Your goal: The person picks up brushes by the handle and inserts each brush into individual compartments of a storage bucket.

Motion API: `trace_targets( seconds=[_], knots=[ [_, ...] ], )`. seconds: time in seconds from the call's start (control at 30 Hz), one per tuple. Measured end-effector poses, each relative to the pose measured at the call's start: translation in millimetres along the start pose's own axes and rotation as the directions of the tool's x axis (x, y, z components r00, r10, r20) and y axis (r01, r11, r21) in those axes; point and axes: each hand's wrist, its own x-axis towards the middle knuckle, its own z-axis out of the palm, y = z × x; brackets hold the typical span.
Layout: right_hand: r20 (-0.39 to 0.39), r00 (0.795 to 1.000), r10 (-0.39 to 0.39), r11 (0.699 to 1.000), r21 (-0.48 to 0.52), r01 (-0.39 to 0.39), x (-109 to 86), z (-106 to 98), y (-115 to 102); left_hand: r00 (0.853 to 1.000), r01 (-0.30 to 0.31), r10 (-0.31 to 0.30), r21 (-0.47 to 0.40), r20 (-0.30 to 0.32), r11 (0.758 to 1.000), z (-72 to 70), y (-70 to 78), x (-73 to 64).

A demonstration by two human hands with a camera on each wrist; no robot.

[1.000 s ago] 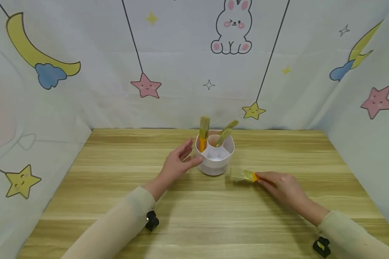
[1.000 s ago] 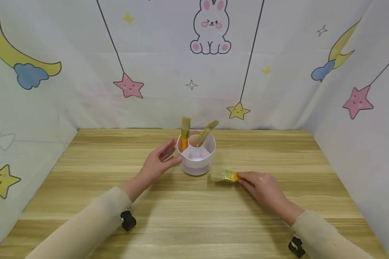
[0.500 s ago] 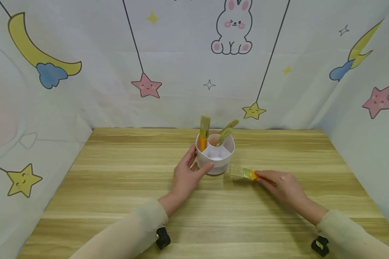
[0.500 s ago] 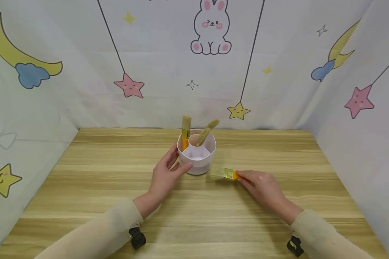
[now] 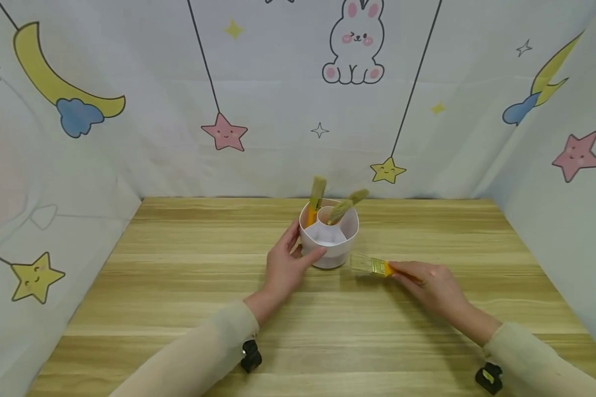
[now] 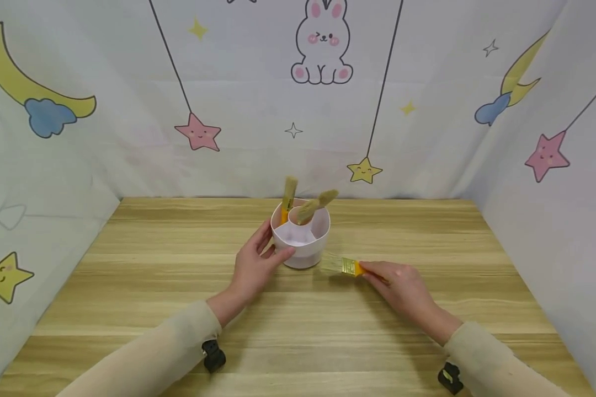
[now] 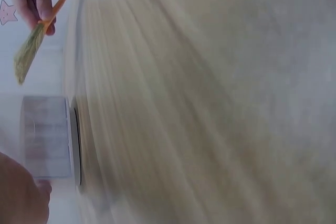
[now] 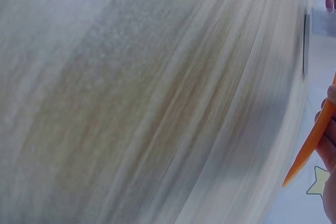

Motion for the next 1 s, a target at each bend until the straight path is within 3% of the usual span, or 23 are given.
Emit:
trace_targets(
  seconds=[0.2, 0.47, 0.67, 1.0],
  knots=[
    [0.004, 1.000, 0.003, 1.000, -0.001, -0.003, 0.0, -0.4, 0.1, 0.998, 0.011, -0.014, 0.042, 0.066, 0.999, -10.2, -2.2, 10.7],
    [-0.009, 1.000, -0.006, 1.000, 0.009, 0.006, 2.4, -1.5, -0.2, 0.984, 0.050, -0.059, 0.055, 0.169, 0.997, -23.7, -3.8, 25.0],
    [0.005, 1.000, 0.004, 1.000, 0.007, -0.004, 15.0, -6.5, -7.4, 0.970, 0.057, -0.070, 0.063, 0.233, 0.996, -31.4, -4.6, 33.8],
    [-0.028, 0.999, -0.023, 0.998, 0.052, 0.025, 35.9, -13.0, -15.5, 0.953, 0.079, -0.095, 0.064, 0.287, 0.995, -36.0, -3.0, 38.9]
  ],
)
